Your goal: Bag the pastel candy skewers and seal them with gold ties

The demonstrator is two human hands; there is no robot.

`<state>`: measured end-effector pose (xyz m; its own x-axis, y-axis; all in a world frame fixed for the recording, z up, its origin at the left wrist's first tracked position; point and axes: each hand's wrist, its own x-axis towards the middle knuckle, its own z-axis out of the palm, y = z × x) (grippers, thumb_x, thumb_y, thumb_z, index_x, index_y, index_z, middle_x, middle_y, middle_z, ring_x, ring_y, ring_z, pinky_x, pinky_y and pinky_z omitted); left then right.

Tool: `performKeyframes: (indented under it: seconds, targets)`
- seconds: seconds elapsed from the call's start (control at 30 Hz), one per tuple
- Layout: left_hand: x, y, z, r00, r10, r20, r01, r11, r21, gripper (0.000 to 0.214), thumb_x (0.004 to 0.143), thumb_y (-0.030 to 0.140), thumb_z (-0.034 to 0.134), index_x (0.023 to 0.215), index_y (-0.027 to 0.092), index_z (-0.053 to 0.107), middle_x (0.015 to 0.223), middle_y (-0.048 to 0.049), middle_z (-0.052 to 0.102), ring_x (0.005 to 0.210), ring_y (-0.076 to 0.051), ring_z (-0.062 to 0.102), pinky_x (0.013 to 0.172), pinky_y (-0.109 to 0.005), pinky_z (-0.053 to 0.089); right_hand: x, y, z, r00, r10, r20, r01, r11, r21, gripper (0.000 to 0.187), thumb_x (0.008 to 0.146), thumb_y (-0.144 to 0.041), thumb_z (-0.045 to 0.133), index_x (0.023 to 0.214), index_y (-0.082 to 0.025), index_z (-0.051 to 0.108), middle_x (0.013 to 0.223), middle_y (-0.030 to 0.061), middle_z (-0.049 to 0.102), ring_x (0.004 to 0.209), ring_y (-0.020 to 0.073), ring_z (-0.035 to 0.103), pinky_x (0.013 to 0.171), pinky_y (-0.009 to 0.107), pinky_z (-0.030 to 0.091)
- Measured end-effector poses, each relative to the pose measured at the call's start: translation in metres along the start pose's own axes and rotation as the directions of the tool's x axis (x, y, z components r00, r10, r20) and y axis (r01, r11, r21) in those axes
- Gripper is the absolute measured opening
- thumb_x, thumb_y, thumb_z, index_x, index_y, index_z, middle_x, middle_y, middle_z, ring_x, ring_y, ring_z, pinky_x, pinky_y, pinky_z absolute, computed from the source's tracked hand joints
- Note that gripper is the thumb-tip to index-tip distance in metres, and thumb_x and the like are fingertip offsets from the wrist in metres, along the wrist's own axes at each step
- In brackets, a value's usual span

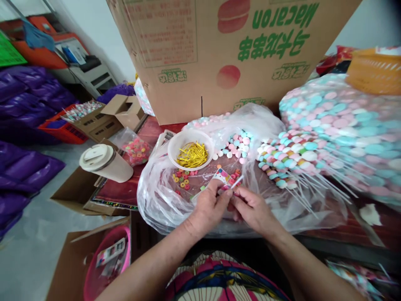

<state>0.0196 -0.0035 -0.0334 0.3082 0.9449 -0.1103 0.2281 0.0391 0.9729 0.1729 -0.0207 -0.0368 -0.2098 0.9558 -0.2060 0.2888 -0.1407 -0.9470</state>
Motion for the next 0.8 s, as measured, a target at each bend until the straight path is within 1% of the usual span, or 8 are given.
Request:
performKeyframes:
  seconds: [0.07, 0.2, 0.4, 0.5, 0.57, 0.63, 0.73, 0.8]
  targets:
    - [-0.001, 0.004, -0.008, 0.977, -0.049, 0.206, 0.071, 0.993, -0.098, 0.031, 0.086, 0.046, 0.049, 0.089, 0.016, 0.053, 0.071, 0.0002, 0.056, 0.064, -0.012, 0.051, 0.06, -0.023, 0.042, -0.002, 0.0, 0.01, 1.0, 0.002, -0.009, -0.001, 0.995, 0.097, 0.027, 0.084, -0.046, 0.046, 0.073, -0.021, 0.048, 0.056, -0.004, 0.055, 0.042, 0.0113, 0.052, 0.04, 0.024, 0.045]
    - [0.003, 0.018, -0.033, 0.792, -0.128, 0.597, 0.196, 0.979, -0.051, 0.029, 0.084, 0.044, 0.053, 0.081, 0.015, 0.056, 0.07, -0.0002, 0.056, 0.056, -0.011, 0.05, 0.046, -0.019, 0.039, 0.002, -0.014, 0.005, 0.99, -0.14, 0.032, 0.142, 0.987, -0.081, 0.022, 0.084, -0.035, 0.047, 0.067, -0.021, 0.046, 0.052, -0.0048, 0.054, 0.042, 0.0098, 0.05, 0.042, 0.021, 0.042]
    - [0.005, 0.015, -0.046, 0.802, -0.279, 0.529, 0.335, 0.942, -0.011, 0.018, 0.075, 0.031, 0.06, 0.066, 0.017, 0.055, 0.054, 0.0041, 0.05, 0.043, -0.009, 0.045, 0.039, -0.02, 0.034, 0.021, -0.043, -0.008, 0.849, -0.489, -0.2, 0.355, 0.809, -0.469, 0.018, 0.087, -0.024, 0.046, 0.072, -0.02, 0.056, 0.058, 0.0011, 0.061, 0.055, 0.0151, 0.058, 0.051, 0.026, 0.047]
    - [0.002, 0.002, -0.047, 0.816, -0.314, 0.485, 0.397, 0.915, -0.076, 0.024, 0.074, 0.031, 0.06, 0.056, 0.015, 0.056, 0.054, 0.0013, 0.055, 0.048, -0.011, 0.05, 0.044, -0.021, 0.039, 0.021, -0.05, -0.009, 0.589, -0.791, 0.165, 0.623, 0.314, -0.716, 0.023, 0.089, -0.017, 0.042, 0.102, -0.021, 0.061, 0.102, 0.0102, 0.069, 0.101, 0.0255, 0.06, 0.086, 0.045, 0.047]
    - [0.002, -0.004, -0.048, 0.805, -0.288, 0.519, 0.398, 0.911, -0.111, 0.022, 0.068, 0.028, 0.065, 0.052, 0.015, 0.056, 0.054, 0.0006, 0.056, 0.048, -0.012, 0.051, 0.046, -0.023, 0.041, 0.02, -0.047, -0.008, 0.424, -0.713, 0.558, 0.757, -0.06, -0.651, 0.033, 0.09, -0.014, 0.037, 0.112, -0.025, 0.059, 0.115, 0.0082, 0.066, 0.116, 0.026, 0.051, 0.098, 0.052, 0.037]
    - [0.004, -0.005, -0.05, 0.702, -0.316, 0.639, 0.476, 0.875, -0.09, 0.015, 0.063, 0.025, 0.066, 0.054, 0.015, 0.058, 0.053, 0.0005, 0.056, 0.046, -0.013, 0.051, 0.043, -0.024, 0.042, 0.018, -0.04, -0.005, 0.347, -0.606, 0.716, 0.789, -0.223, -0.572, 0.037, 0.091, -0.011, 0.032, 0.112, -0.023, 0.059, 0.101, 0.0079, 0.069, 0.102, 0.0246, 0.057, 0.099, 0.053, 0.036]
    - [0.003, 0.003, -0.054, 0.512, -0.454, 0.729, 0.522, 0.839, 0.155, 0.01, 0.065, 0.025, 0.057, 0.06, 0.017, 0.058, 0.052, 0.0, 0.055, 0.046, -0.017, 0.054, 0.038, -0.026, 0.041, 0.019, -0.026, 0.003, 0.371, -0.529, 0.763, 0.802, -0.233, -0.551, 0.031, 0.086, -0.008, 0.037, 0.103, -0.013, 0.062, 0.077, 0.0078, 0.066, 0.073, 0.0215, 0.058, 0.094, 0.053, 0.04]
    - [-0.003, 0.01, -0.057, 0.643, -0.489, 0.59, 0.304, 0.869, 0.39, 0.011, 0.069, 0.025, 0.055, 0.061, 0.018, 0.056, 0.054, -0.0014, 0.057, 0.051, -0.02, 0.058, 0.04, -0.027, 0.043, 0.019, -0.017, 0.012, 0.509, -0.434, 0.743, 0.82, -0.018, -0.572, 0.023, 0.08, -0.007, 0.043, 0.091, -0.013, 0.063, 0.074, 0.009, 0.065, 0.07, 0.021, 0.058, 0.088, 0.048, 0.044]
